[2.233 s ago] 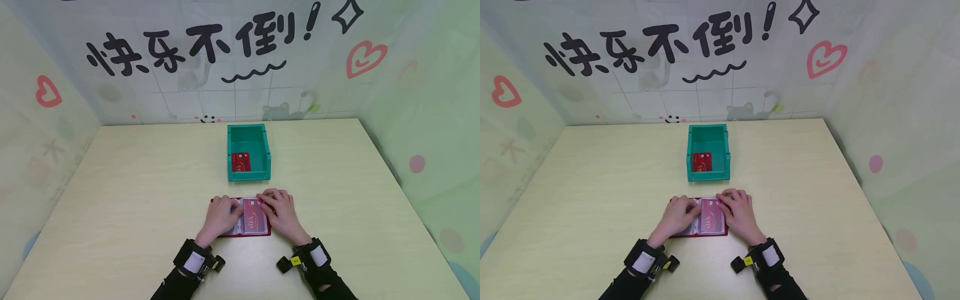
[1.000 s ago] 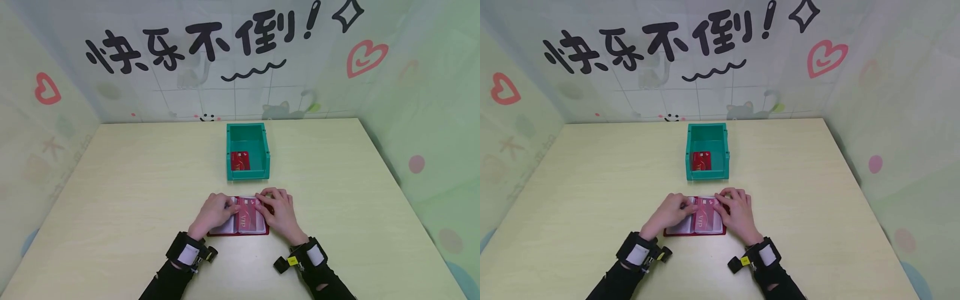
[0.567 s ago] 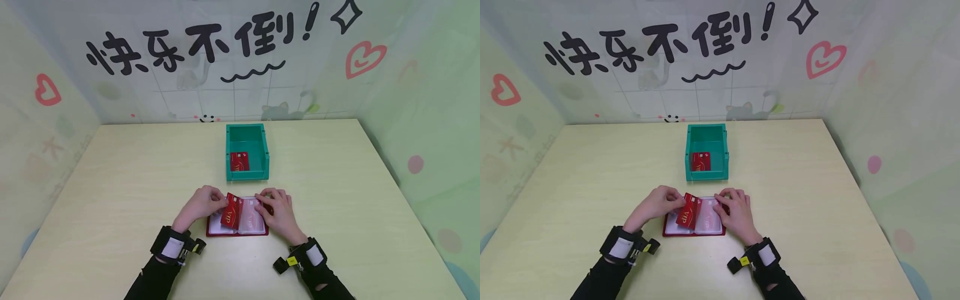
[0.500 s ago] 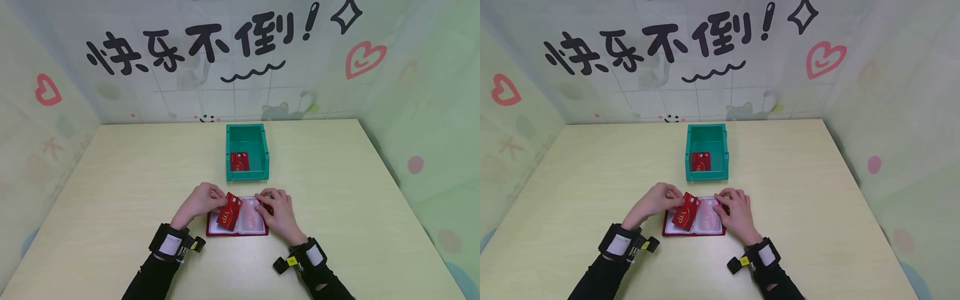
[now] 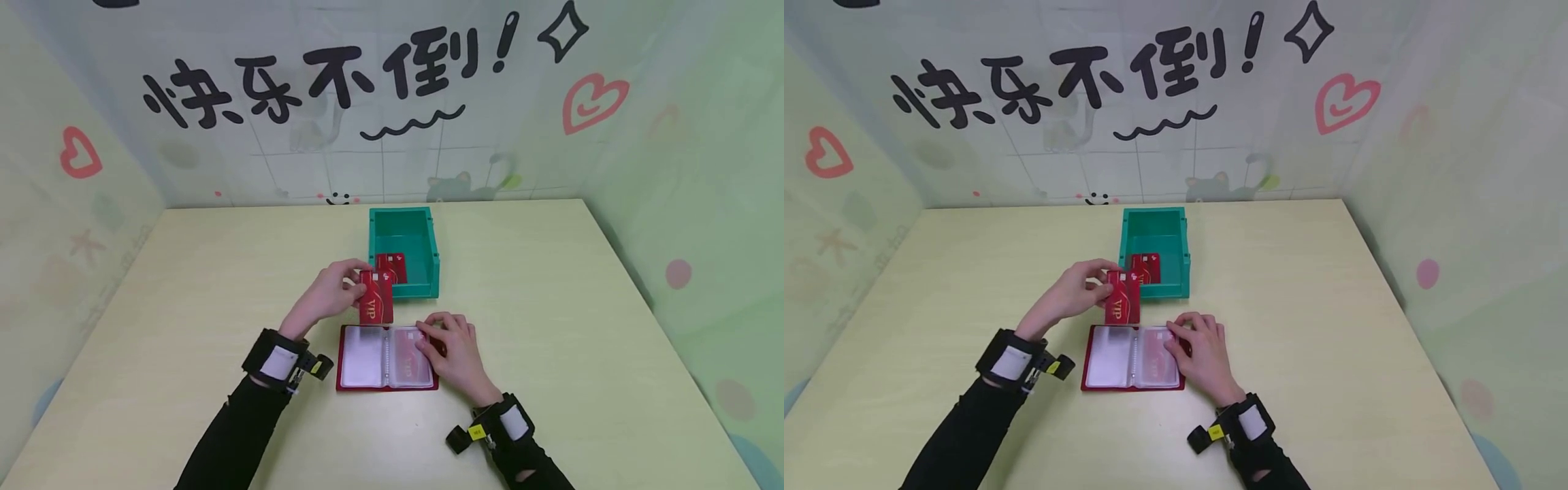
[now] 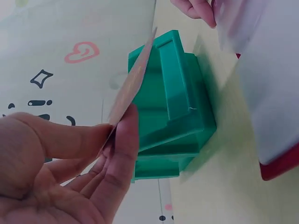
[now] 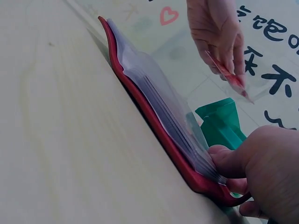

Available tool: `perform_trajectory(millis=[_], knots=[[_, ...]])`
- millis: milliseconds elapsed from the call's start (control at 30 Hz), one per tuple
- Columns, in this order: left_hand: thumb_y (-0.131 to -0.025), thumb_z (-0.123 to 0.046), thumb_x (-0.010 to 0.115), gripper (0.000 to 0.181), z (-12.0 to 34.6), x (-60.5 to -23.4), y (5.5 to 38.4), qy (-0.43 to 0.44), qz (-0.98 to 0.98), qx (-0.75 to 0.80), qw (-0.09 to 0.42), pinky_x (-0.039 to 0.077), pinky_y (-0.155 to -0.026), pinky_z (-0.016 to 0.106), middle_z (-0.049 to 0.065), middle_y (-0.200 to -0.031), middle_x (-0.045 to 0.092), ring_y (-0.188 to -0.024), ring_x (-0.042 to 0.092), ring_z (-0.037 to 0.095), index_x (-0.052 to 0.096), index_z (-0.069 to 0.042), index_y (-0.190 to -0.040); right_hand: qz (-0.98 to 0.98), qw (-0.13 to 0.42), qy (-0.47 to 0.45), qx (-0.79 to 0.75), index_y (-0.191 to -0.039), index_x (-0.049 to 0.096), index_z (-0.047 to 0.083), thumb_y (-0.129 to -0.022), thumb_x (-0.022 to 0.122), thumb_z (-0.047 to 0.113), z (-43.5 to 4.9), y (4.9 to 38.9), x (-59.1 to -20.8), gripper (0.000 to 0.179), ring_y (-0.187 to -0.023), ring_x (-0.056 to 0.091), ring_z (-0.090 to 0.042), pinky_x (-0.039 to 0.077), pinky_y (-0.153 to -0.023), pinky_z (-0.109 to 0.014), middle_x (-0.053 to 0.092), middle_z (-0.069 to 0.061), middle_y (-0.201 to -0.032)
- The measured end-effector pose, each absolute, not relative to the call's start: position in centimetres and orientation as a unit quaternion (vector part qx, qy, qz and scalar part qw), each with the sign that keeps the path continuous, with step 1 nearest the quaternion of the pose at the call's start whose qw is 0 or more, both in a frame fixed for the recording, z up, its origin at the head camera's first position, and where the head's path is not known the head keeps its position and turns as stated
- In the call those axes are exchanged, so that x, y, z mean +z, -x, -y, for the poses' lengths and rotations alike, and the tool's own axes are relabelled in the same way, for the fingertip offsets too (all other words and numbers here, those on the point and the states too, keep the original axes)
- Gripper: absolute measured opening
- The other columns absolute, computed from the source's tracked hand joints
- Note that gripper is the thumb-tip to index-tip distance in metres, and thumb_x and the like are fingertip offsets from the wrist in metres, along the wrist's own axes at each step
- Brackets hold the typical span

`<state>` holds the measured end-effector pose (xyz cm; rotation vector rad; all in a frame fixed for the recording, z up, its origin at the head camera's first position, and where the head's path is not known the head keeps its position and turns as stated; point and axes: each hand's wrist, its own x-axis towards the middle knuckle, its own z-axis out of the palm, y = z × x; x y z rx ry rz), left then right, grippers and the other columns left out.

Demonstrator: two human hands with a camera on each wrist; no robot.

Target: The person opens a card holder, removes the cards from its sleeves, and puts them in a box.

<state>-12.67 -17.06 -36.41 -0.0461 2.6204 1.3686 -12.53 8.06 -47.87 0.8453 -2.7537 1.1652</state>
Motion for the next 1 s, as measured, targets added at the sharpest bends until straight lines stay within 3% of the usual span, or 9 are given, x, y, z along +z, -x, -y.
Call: perform_trajectory(millis=[300,467,567,700,800,1000], knots=[[-0.101,-0.01,0.058,0.036,15.0,-35.2,17.2,0.003,-0.906,0.423,-0.025,0.053,-0.066,0.025,0.019,-0.113,0.064,-0.085,0.062,0.026,0.053,-0.003,-0.136,0.886,0.038,-0.278,0.369,-0.121,0.073,0.005,-0.088,0.076,0.015,-8.1,12.5,-48.0,0.035,-0.11,0.047,-0.028,0.035,-0.096,-0.049,0.062,-0.01,-0.116],[-0.103,-0.011,0.054,0.033,14.5,-35.4,19.8,-0.022,-0.919,0.392,-0.038,0.048,-0.063,0.029,0.018,-0.104,0.067,-0.077,0.058,0.026,0.052,-0.006,-0.136,0.884,0.042,-0.283,0.369,-0.12,0.073,0.005,-0.088,0.076,0.015,-8.1,12.5,-48.1,0.034,-0.109,0.047,-0.028,0.035,-0.094,-0.048,0.063,-0.01,-0.115],[-0.104,-0.012,0.053,0.032,14.5,-35.9,20.7,-0.032,-0.943,0.329,-0.047,0.048,-0.085,0.038,0.016,-0.109,0.071,-0.088,0.062,0.029,0.058,-0.008,-0.135,0.882,0.04,-0.287,0.372,-0.12,0.074,0.005,-0.088,0.076,0.015,-8.0,12.4,-48.1,0.033,-0.109,0.047,-0.028,0.035,-0.094,-0.048,0.063,-0.009,-0.115],[-0.103,-0.015,0.055,0.029,14.6,-36.7,21.3,-0.023,-0.966,0.253,-0.047,0.026,-0.113,0.054,0.013,-0.12,0.072,-0.116,0.057,0.032,0.066,-0.011,-0.13,0.882,0.036,-0.285,0.373,-0.12,0.074,0.006,-0.088,0.076,0.015,-8.0,12.4,-48.1,0.033,-0.111,0.047,-0.028,0.035,-0.095,-0.048,0.062,-0.009,-0.116],[-0.102,-0.016,0.057,0.027,14.3,-37.1,21.6,-0.02,-0.974,0.222,-0.036,0.016,-0.118,0.058,0.011,-0.121,0.072,-0.126,0.051,0.033,0.068,-0.012,-0.127,0.884,0.034,-0.278,0.373,-0.12,0.074,0.006,-0.088,0.076,0.015,-8.0,12.4,-48.0,0.033,-0.112,0.047,-0.028,0.035,-0.095,-0.048,0.062,-0.009,-0.116],[-0.098,-0.017,0.064,0.017,13.8,-38.1,21.9,-0.042,-0.992,0.118,-0.023,0.01,-0.121,0.062,0.008,-0.114,0.074,-0.134,0.043,0.031,0.073,-0.011,-0.111,0.887,0.025,-0.273,0.371,-0.12,0.074,0.006,-0.089,0.075,0.015,-8.1,12.4,-47.8,0.033,-0.112,0.047,-0.029,0.035,-0.096,-0.049,0.062,-0.01,-0.117]])
